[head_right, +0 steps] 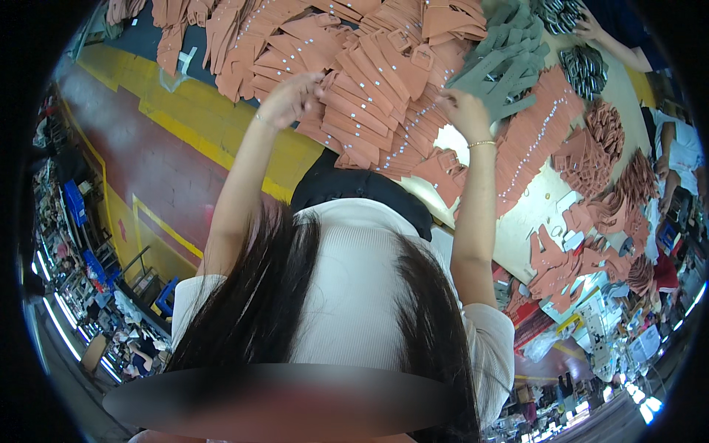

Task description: The person repeatedly picks up small terracotta-colored fabric pieces with white dots from a table and stacks them into neat piles. The person also moves some pieces aside to reach others and occasionally adjusts the alignment of the stacks.

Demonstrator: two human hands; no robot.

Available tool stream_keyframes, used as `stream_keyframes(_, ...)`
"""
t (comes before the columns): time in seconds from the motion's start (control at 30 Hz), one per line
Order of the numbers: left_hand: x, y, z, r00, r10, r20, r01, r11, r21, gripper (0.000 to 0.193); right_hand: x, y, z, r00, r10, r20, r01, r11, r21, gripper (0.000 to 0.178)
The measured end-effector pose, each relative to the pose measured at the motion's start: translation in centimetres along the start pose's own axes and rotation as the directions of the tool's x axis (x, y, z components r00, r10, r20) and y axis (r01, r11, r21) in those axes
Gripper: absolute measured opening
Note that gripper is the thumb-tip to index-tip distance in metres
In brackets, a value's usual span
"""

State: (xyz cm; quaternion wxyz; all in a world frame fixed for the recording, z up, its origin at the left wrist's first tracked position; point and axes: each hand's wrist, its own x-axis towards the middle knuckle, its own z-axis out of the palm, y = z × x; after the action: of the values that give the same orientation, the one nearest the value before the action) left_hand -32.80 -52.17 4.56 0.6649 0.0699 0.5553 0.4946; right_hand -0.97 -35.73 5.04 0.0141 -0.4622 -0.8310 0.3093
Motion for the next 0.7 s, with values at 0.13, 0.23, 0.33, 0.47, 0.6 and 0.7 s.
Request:
stream_keyframes(0.13, 6.5, 5.1, -1.2, 0.968, 0.202, -0.151, -0.199, 0.979, 0.036, 0.022, 1.4, 1.2, 4.4, 0.941, 0.263, 0.212, -0.337, 0.755, 0.562, 0.044)
stream_keyframes(0.23, 11.9, 8.0, -2.3, 0.974, 0.138, -0.180, -0.138, 0.990, 0.012, 0.023, 2.2, 0.2, 5.3, 0.876, 0.368, 0.310, -0.476, 0.565, 0.674, 0.049)
stream_keyframes(0.33, 16.5, 9.1, -2.6, 0.980, -0.003, -0.200, 0.000, 1.000, -0.014, 0.022, 3.2, -0.4, 5.7, 0.874, 0.390, 0.290, -0.484, 0.647, 0.590, 0.053)
stream_keyframes(0.47, 19.6, 8.4, -1.4, 0.910, 0.113, -0.398, -0.056, 0.987, 0.153, 0.016, 3.9, -0.6, 5.5, 0.897, 0.387, 0.216, -0.436, 0.689, 0.579, 0.043)
stream_keyframes(0.6, 19.2, 9.6, 0.0, 0.812, 0.373, -0.448, -0.137, 0.869, 0.475, 0.015, 4.3, -1.7, 4.3, 0.853, 0.345, 0.393, -0.467, 0.165, 0.869, 0.026)
stream_keyframes(0.7, 17.8, 12.0, 0.8, 0.720, 0.602, -0.344, -0.305, 0.721, 0.622, 0.023, 4.5, -3.4, 2.9, 0.944, 0.149, 0.293, -0.271, -0.155, 0.950, 0.017)
